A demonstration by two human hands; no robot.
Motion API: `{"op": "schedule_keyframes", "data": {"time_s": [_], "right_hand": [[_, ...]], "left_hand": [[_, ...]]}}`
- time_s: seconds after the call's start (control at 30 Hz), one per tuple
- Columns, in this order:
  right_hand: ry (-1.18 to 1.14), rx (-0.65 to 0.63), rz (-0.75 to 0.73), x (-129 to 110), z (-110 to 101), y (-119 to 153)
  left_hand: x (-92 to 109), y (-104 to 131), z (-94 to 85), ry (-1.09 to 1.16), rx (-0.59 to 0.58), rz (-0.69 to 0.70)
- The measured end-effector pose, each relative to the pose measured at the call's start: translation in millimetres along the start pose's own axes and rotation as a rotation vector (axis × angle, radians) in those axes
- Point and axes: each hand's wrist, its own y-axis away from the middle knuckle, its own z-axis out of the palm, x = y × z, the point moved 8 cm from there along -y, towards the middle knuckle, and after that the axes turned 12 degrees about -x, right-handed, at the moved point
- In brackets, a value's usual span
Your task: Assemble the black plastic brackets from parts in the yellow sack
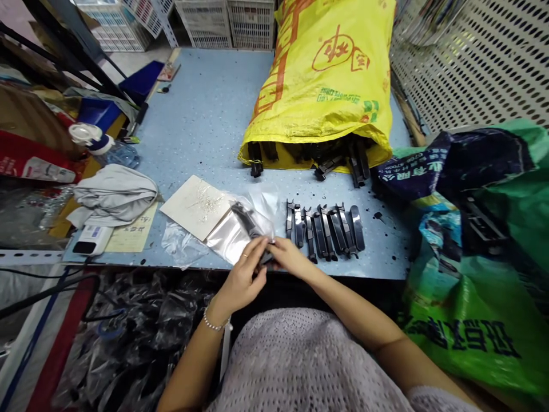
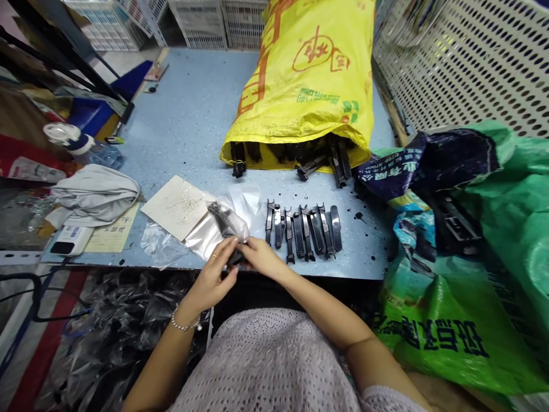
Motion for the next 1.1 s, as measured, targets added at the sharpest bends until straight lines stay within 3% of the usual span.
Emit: {"op": "schedule_keyframes", "data": {"time_s": [0.1,0.17,0.27,0.37,0.47,0.6,0.7,0.77,0.83,0.87,0.93,1.0,1.03,1.1], "right_hand": [[0.289,-0.286,-0.129,-27.8,26.1,13.0],[0.474,-0.355,-0.187,-43.7,15.1,25.3],[0.959,-0.031,-0.206,-66.9,-45.6,33.8],[1.379,0.154,-0.11,-70.8,-82.1,35.2],[1.529,0.173,0.008,-60.8,-86.5,37.3],[1.558,0.173,0.148,-48.2,-78.2,44.7],[1.564,0.194,0.271,-42.5,-76.8,43.6],[1.562,0.215,0.348,-40.7,-76.8,39.5],[1.556,0.227,0.406,-39.5,-75.7,34.4],[1.551,0.231,0.43,-39.0,-74.7,31.8],[1.532,0.243,0.467,-37.9,-71.9,27.2],[1.502,0.257,0.489,-36.7,-68.1,23.0],[1.482,0.257,0.498,-35.4,-66.1,21.1],[1.43,0.241,0.508,-31.8,-64.1,18.8]], "left_hand": [[5.9,41.4,-27.3,-0.077,0.008,-0.128],[-0.6,80.0,-43.9,-0.134,-0.077,-0.262],[-34.1,132.3,-56.4,-0.191,-0.229,-0.505],[-82.0,154.2,-58.3,-0.362,-0.282,-0.743],[-120.7,155.5,-45.9,-0.524,-0.409,-0.915],[-153.5,170.4,-23.9,-0.456,-0.582,-1.012],[-175.6,192.8,-18.4,-0.399,-0.614,-1.119],[-179.4,195.2,-20.4,-0.398,-0.589,-1.163],[-165.4,172.5,-17.7,-0.252,-0.521,-1.089],[-151.3,149.3,-14.7,-0.117,-0.46,-0.998],[-115.3,82.9,-11.2,0.189,-0.266,-0.751],[-85.8,6.0,-14.6,0.381,0.01,-0.517],[-78.4,-30.2,-13.6,0.473,0.142,-0.428],[-78.5,-92.2,-1.4,0.445,0.255,-0.385]]}}
